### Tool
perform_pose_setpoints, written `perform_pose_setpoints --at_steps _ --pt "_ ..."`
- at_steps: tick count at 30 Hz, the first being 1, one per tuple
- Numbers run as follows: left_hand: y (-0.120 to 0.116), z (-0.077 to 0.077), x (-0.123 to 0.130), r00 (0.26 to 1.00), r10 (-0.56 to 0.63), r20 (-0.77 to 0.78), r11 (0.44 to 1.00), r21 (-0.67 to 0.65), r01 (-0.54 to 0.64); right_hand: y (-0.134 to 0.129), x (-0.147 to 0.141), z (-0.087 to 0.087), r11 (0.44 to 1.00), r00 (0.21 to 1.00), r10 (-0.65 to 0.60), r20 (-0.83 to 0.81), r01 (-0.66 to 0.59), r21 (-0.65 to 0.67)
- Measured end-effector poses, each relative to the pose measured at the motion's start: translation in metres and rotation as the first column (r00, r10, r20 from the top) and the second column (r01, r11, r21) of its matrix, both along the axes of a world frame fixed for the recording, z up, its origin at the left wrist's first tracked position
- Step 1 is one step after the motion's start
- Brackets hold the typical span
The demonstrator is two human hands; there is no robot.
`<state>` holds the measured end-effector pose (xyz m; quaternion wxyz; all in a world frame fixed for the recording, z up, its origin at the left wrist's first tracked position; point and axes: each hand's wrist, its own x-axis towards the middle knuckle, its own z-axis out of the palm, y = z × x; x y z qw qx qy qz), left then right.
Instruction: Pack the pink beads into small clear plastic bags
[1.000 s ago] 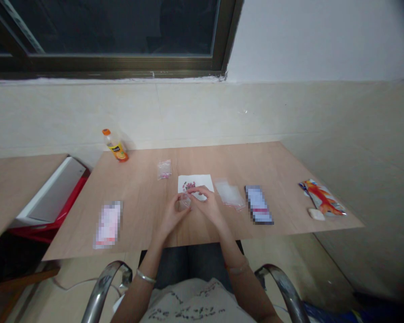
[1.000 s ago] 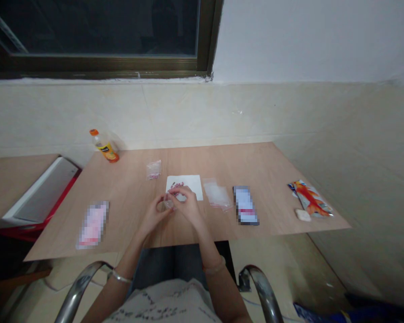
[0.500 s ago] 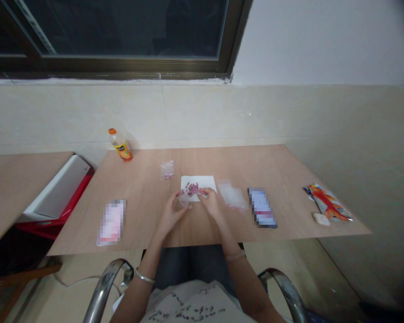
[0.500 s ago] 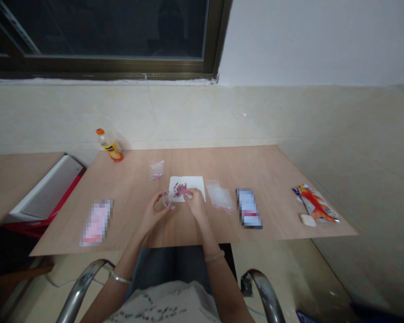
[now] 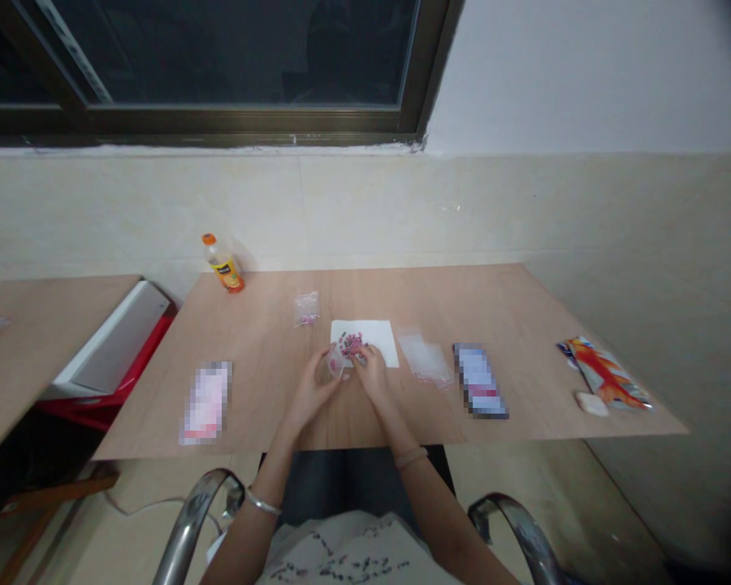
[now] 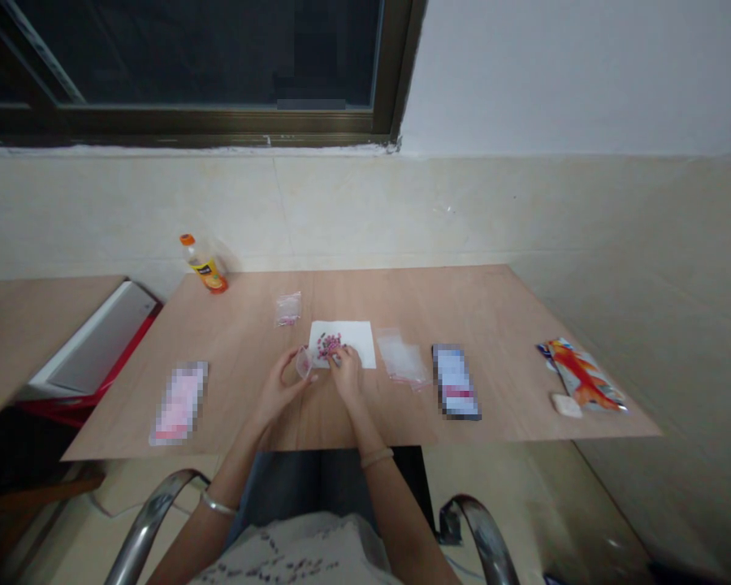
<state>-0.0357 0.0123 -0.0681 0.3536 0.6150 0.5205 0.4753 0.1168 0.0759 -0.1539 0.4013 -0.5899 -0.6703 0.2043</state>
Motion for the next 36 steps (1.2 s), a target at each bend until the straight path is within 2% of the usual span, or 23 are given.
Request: perform_pose_setpoints --at_steps 6,10,13,16,20,23,27,29,33,36 --pt "-0.001 -0.001 0.005 1.0 0.019 0.025 0.999 -0.048 -0.017 -0.001 0.002 -0.006 1.0 0.998 -0.001 -0.058 0.002 0.004" --pt "-0.002 -0.001 0.005 0.997 0.024 0.067 0.994 -0.108 -0.017 -0.004 0.004 0.001 0.999 0.98 -0.021 -0.199 0.027 0.023" --pt "-0.003 -0.002 0.006 0.997 0.009 0.075 0.991 -0.132 0.001 -0.008 0.005 0.021 0.994 0.932 -0.09 -0.35 0.106 0.029" --pt "-0.003 -0.005 0.007 0.998 -0.006 0.064 0.99 -0.138 0.015 -0.013 0.006 0.053 0.986 0.894 -0.114 -0.434 0.154 0.058" --pt "-0.001 -0.011 0.009 0.998 -0.034 0.052 0.991 -0.129 0.04 -0.025 0.007 0.097 0.983 0.899 -0.015 -0.438 0.094 0.159" --pt "0.0 -0.015 0.01 0.998 -0.048 0.048 0.991 -0.12 0.053 -0.033 0.007 0.115 0.977 0.928 0.062 -0.367 0.018 0.21" --pt "0.001 -0.016 0.01 0.995 -0.08 0.06 0.994 -0.068 0.084 -0.039 0.006 0.116 0.966 0.951 0.182 -0.249 -0.126 0.225" --pt "0.001 -0.017 0.01 0.994 -0.088 0.059 0.994 -0.056 0.091 -0.039 0.006 0.113 0.964 0.95 0.203 -0.238 -0.152 0.216" --pt "0.002 -0.019 0.01 0.996 -0.068 0.051 0.994 -0.088 0.072 -0.033 0.011 0.106 0.98 0.944 0.136 -0.301 -0.083 0.18" --pt "0.001 -0.016 0.01 0.998 -0.055 0.04 0.993 -0.104 0.059 -0.022 0.021 0.094 0.988 0.955 0.081 -0.285 -0.04 0.147"
